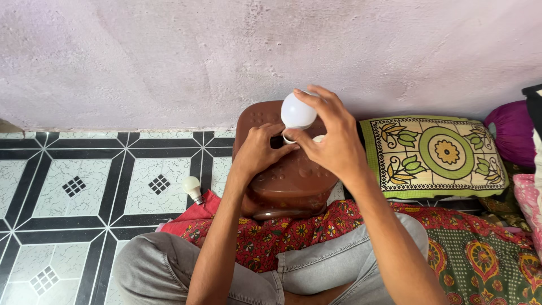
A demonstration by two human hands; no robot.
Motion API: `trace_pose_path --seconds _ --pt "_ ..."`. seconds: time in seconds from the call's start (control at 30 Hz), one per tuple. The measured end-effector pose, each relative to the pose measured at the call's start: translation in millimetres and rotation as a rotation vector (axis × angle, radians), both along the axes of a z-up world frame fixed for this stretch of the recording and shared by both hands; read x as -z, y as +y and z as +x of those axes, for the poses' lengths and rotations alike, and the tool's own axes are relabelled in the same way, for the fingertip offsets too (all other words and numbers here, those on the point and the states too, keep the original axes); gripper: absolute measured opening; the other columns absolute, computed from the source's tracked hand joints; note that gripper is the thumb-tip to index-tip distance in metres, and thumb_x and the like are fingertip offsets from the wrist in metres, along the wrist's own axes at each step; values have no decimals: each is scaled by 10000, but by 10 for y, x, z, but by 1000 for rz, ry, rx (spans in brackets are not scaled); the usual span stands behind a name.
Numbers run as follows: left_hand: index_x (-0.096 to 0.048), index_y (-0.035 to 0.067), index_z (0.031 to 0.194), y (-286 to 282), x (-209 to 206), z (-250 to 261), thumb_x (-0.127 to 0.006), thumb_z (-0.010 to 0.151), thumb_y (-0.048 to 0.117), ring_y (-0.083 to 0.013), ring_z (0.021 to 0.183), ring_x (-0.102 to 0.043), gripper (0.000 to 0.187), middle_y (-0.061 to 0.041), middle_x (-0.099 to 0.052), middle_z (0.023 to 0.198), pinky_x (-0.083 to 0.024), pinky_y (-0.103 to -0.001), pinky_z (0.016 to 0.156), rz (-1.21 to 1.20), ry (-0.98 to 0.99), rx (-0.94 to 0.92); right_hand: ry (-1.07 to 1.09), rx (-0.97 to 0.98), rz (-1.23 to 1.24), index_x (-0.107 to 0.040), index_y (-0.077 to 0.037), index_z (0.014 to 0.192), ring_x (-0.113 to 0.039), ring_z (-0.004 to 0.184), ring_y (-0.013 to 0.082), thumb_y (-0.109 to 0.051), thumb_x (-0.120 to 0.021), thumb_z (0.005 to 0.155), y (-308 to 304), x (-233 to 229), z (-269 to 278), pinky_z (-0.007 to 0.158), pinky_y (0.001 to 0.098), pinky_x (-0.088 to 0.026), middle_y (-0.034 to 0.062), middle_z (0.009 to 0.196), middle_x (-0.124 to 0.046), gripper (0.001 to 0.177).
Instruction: The person sits on the floor and repeatedly screws light bulbs into white lamp sockets placed on a brown plastic stool. They pick up bulbs from the floor, insert them into the sockets, tighten them, and occasionally remove them again, continuing this cycle for several bulbs.
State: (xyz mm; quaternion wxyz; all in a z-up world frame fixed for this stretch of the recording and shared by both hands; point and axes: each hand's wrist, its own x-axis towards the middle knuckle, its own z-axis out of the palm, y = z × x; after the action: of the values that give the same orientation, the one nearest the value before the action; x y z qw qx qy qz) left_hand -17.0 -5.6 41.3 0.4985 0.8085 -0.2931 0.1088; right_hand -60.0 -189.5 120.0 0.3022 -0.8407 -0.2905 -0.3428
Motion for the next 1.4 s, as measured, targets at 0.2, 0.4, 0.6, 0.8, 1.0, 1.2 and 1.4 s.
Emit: trace_pose_path --seconds 0.2,0.4,0.6,0.8,1.0,1.2,1.4 --pt "-747 22 1065 1 -10 -13 -878 759 231 -359 899 -753 394 -171 -766 992 -581 -422 795 -12 3 14 320 -110 102 -634 -135 1353 -680 1290 329 -178 -838 890 -15 -117 -39 916 398 -670 138 1466 -638 508" --pt "-753 17 1037 8 36 -3 -873 782 231 -342 834 -749 355 -167 -762 941 -573 -409 751 -16 18 12 452 -50 169 -663 -137 1318 -716 1204 277 -78 -836 807 25 -233 23 883 401 -623 125 1394 -674 543" --pt "-752 10 981 3 42 18 -878 771 246 -331 745 -741 341 -168 -755 869 -561 -408 698 -19 33 -11 467 -61 235 -703 -136 1282 -710 1202 253 -51 -879 770 91 -198 21 905 400 -609 136 1394 -669 548" --pt "-758 13 986 -7 52 -2 -893 772 265 -345 776 -737 358 -181 -754 876 -564 -416 711 39 11 -55 408 -120 293 -696 -115 1303 -703 1219 282 -39 -865 801 63 -104 -2 934 403 -603 195 1412 -644 535" --pt "-761 36 1077 -10 38 -14 -872 771 255 -328 873 -768 392 -173 -776 958 -584 -396 776 14 39 -35 250 -25 215 -691 -82 1298 -702 1184 309 -105 -923 763 34 -77 -15 900 403 -648 229 1318 -679 583" --pt "-750 29 1146 -34 17 -21 -889 764 243 -329 885 -764 460 -188 -769 982 -580 -400 786 33 17 -55 254 246 59 -714 -94 1205 -788 775 271 -322 -962 733 31 -189 -47 653 405 -621 206 894 -765 580" --pt "-754 40 1138 -5 -28 -53 -890 745 244 -300 922 -778 464 -169 -783 997 -592 -390 819 -8 73 -5 162 233 -56 -691 -124 1199 -758 841 342 -395 -927 744 52 -306 -133 673 451 -598 157 975 -778 580"
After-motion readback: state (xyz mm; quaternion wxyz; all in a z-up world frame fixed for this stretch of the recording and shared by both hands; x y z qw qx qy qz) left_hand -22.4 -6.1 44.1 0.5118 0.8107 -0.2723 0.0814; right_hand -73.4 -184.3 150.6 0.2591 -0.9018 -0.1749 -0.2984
